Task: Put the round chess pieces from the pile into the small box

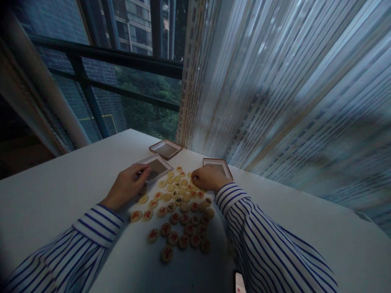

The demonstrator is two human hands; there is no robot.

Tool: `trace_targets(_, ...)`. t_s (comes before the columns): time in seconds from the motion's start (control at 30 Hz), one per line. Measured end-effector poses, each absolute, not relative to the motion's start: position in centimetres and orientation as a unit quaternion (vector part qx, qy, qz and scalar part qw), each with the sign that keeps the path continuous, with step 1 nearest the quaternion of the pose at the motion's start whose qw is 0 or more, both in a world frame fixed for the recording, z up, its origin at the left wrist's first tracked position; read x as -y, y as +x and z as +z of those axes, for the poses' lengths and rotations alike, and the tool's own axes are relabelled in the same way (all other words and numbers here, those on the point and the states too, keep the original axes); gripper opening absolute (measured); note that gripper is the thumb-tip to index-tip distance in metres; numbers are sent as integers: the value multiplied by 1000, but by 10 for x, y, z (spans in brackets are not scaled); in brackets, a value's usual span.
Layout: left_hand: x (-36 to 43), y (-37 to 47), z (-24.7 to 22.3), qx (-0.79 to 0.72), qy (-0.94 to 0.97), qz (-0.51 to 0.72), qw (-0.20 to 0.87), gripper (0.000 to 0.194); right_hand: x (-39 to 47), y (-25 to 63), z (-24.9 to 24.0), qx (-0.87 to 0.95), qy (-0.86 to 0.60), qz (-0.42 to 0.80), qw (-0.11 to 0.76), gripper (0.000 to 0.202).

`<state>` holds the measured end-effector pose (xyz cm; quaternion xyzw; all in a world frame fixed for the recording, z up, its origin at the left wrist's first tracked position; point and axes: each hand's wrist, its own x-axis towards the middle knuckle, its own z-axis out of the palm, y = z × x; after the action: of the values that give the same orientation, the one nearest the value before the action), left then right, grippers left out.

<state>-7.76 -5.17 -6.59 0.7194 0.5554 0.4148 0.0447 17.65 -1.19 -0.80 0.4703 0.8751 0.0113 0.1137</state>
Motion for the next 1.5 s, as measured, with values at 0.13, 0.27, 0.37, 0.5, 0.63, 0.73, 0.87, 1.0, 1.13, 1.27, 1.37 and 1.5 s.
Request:
trace_targets(0.13,51,-78,-67,-554,719,416,45,30,12,174,-11,-883,455,5,119,31)
trace_targets(0.27,52,-78,-67,-552,717,422,49,30,12,172,-11,-884,453,7,118,32)
trace_targets(0.37,53,-77,-66,-551,718,421,52,30,13,171,-10,-883,454,5,120,31)
trace_targets(0.5,53,-77,-64,-555,717,418,57,30,13,170,-8,-880,457,-3,127,31)
trace_targets(0.63,54,-77,-64,-556,718,415,62,30,13,170,-7,-882,452,-14,129,35)
trace_targets(0.73,53,-77,-65,-555,717,416,63,31,13,171,-7,-884,448,-23,134,34)
trace_targets(0.87,53,-77,-65,-552,718,420,62,32,10,171,-8,-884,446,-35,139,31)
trace_targets(1.0,54,-76,-63,-552,716,422,62,33,7,169,-9,-882,447,-43,139,29)
trace_targets(1.13,55,-76,-62,-556,716,419,63,34,6,169,-11,-880,456,-43,126,28)
trace_targets(1.27,54,-77,-63,-555,714,422,64,34,7,172,-9,-873,476,-28,100,29)
trace_targets(1.37,53,-76,-64,-557,712,424,63,35,11,176,-3,-868,491,-11,69,33)
trace_targets(1.5,54,-76,-64,-560,709,424,67,35,24,181,9,-876,482,-3,25,35)
